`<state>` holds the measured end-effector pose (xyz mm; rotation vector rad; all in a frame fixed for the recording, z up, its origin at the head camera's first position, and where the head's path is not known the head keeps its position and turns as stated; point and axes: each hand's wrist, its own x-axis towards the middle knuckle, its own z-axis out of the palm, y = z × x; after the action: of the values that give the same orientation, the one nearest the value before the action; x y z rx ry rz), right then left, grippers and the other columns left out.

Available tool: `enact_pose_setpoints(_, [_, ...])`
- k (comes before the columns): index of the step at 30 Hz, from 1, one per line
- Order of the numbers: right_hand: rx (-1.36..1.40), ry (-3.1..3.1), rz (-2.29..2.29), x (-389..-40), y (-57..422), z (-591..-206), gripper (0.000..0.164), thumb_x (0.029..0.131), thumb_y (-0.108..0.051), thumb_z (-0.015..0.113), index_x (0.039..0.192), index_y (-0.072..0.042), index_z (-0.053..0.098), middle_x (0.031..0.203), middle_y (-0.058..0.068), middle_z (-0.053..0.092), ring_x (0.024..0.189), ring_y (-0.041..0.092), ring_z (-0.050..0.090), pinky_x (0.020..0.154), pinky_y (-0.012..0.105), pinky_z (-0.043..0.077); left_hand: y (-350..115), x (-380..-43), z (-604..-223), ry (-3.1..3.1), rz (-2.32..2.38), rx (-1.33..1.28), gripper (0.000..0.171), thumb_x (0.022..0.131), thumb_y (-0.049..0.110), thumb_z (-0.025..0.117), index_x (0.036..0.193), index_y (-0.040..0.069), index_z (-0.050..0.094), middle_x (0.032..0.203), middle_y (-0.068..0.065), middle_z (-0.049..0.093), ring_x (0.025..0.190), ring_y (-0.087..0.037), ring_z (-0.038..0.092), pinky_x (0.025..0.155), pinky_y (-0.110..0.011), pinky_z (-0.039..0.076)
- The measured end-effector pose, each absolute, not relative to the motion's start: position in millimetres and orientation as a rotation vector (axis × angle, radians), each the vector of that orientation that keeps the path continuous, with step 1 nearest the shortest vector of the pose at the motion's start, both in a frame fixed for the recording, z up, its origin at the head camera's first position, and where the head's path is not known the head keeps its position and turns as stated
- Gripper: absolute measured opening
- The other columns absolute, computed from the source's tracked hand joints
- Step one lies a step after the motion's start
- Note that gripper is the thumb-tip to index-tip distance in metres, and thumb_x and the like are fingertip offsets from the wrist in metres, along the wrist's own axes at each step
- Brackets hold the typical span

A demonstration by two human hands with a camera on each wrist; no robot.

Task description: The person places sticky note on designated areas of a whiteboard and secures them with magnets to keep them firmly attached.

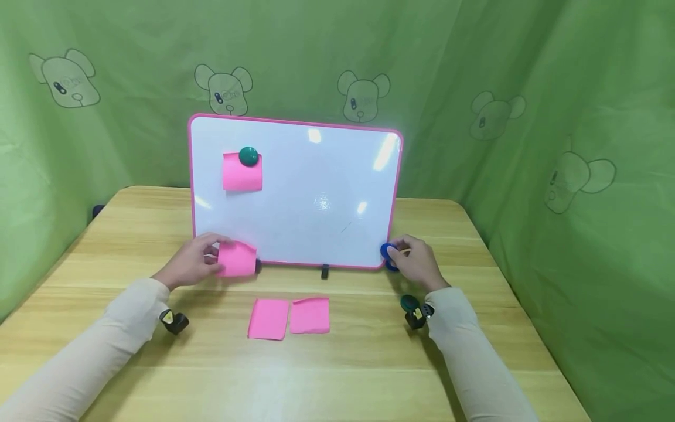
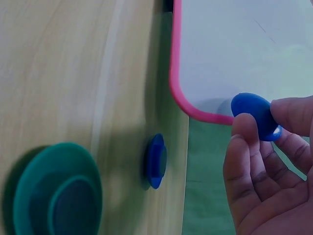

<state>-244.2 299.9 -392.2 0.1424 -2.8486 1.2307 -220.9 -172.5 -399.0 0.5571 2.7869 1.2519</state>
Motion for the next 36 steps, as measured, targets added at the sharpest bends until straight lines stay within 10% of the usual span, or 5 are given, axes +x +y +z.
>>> enact_pose_setpoints(22, [0.155,-2.789,1.340,-255,289,-383,0.026,0.097,-0.019,0.060,0.109,0.004,0.060,0.098,0.018,0.062,0.081,0.025,0.063,0.074,0.042,0.058,-157,-231,-381,2.788,1.225,0.511,0.050,0.083,-0.003,0.070,0.130,0.005,0.056,0.125,-0.013,0.054,0.101,-0.030,0.061,0.084,-0.040,0.055])
enact_pose_setpoints(36, [0.177,-2.781,1.308,-259,279,-376,0.024,0.096,-0.018,0.061,0.107,0.002,0.062,0.099,0.017,0.063,0.082,0.024,0.060,0.064,0.025,0.055,-149,-236,-371,2.782,1.240,0.540,0.051,0.082,-0.004,0.069,0.130,0.005,0.056,0.126,-0.014,0.053,0.100,-0.031,0.062,0.082,-0.039,0.056])
